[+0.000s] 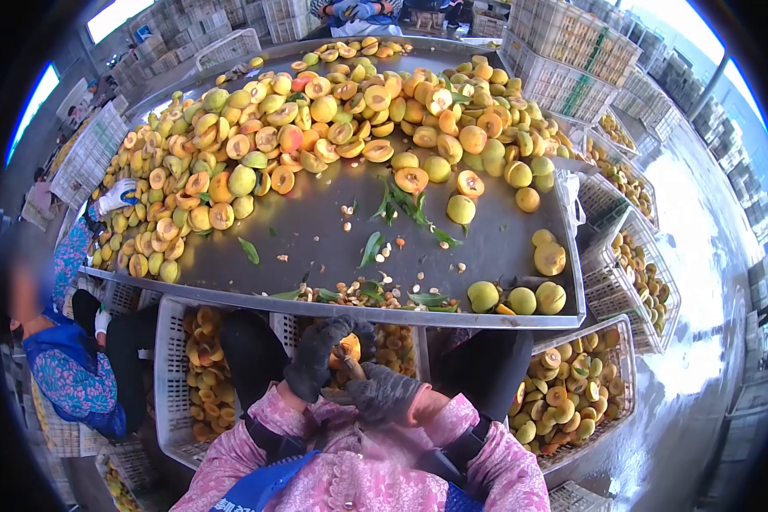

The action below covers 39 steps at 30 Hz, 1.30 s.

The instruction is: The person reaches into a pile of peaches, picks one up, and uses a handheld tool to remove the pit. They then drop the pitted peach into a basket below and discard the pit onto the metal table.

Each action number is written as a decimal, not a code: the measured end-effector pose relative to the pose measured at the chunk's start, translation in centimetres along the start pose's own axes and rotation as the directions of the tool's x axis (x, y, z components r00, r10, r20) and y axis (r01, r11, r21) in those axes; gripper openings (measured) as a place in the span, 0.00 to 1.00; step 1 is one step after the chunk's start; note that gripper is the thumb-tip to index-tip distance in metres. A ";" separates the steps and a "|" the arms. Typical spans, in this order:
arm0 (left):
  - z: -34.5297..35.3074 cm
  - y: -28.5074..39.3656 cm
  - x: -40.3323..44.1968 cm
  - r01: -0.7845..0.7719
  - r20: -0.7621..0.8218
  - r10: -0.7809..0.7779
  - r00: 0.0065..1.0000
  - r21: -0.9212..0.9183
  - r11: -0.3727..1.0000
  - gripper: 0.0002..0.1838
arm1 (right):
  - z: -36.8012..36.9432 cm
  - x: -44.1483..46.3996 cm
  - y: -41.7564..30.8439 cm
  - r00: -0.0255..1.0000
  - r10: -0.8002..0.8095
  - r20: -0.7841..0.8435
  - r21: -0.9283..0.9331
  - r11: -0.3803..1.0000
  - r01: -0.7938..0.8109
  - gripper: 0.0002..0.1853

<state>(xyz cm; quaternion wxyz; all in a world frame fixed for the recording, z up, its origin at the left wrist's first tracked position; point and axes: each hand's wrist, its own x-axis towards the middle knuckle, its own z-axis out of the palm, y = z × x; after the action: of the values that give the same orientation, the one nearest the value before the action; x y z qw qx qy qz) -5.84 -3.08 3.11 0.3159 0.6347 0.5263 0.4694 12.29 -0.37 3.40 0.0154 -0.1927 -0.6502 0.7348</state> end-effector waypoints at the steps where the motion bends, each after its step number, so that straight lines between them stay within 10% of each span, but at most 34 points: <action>1: 0.0 0.2 0.1 0.113 0.024 -0.111 0.994 -0.188 0.976 0.15 | 0.1 -0.2 0.5 1.000 0.008 -0.005 0.106 0.994 -0.008 0.25; 3: -0.1 0.4 0.2 0.322 0.127 -0.301 0.945 -0.523 0.789 0.16 | 0.4 -0.7 0.7 0.999 0.039 -0.009 0.317 0.948 -0.034 0.20; 15: 0.7 -0.3 -0.9 0.388 0.098 -0.480 0.872 -0.735 0.555 0.18 | 2.0 -0.1 -0.9 0.966 0.250 0.071 0.879 0.443 -0.179 0.11; 22: 0.9 1.1 -0.8 0.152 -0.220 -0.191 0.957 -0.183 0.971 0.16 | 2.9 1.4 -1.5 0.910 0.367 -0.193 0.486 0.842 -0.236 0.09; 24: 1.1 1.0 -1.0 0.121 -0.240 -0.148 0.959 -0.124 0.985 0.17 | 3.7 2.3 1.4 0.937 -0.107 -0.331 0.248 0.949 0.196 0.09; 26: 1.1 0.9 -1.0 0.072 -0.249 -0.080 0.965 -0.039 0.997 0.17 | 3.8 2.5 2.2 0.933 -0.147 -0.328 0.339 0.904 0.262 0.08; 29: 1.9 -1.7 -1.8 0.037 -0.266 -0.029 0.963 0.024 0.999 0.17 | 3.5 1.8 0.3 0.956 0.272 -0.107 0.784 0.614 -0.087 0.07; 33: 1.9 0.2 -1.3 0.113 -0.232 -0.222 0.947 -0.406 0.907 0.17 | 3.7 1.4 -1.1 0.941 0.338 -0.015 0.935 0.338 -0.107 0.06; 36: 3.2 -3.8 -1.8 0.217 -0.088 -0.493 0.866 -0.821 0.528 0.19 | 3.6 1.5 0.4 0.978 0.193 0.083 0.981 0.157 -0.114 0.06; 39: 3.4 -2.1 -1.6 0.210 -0.092 -0.451 0.888 -0.790 0.576 0.21 | 3.4 0.9 0.4 0.978 0.193 0.079 0.973 0.200 -0.118 0.05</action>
<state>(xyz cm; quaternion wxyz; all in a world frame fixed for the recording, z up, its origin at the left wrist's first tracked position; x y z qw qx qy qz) -3.52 -3.84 -0.41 0.5566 0.2566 0.4288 0.6637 10.52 -3.41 3.05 0.0777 -0.2268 -0.0246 0.9705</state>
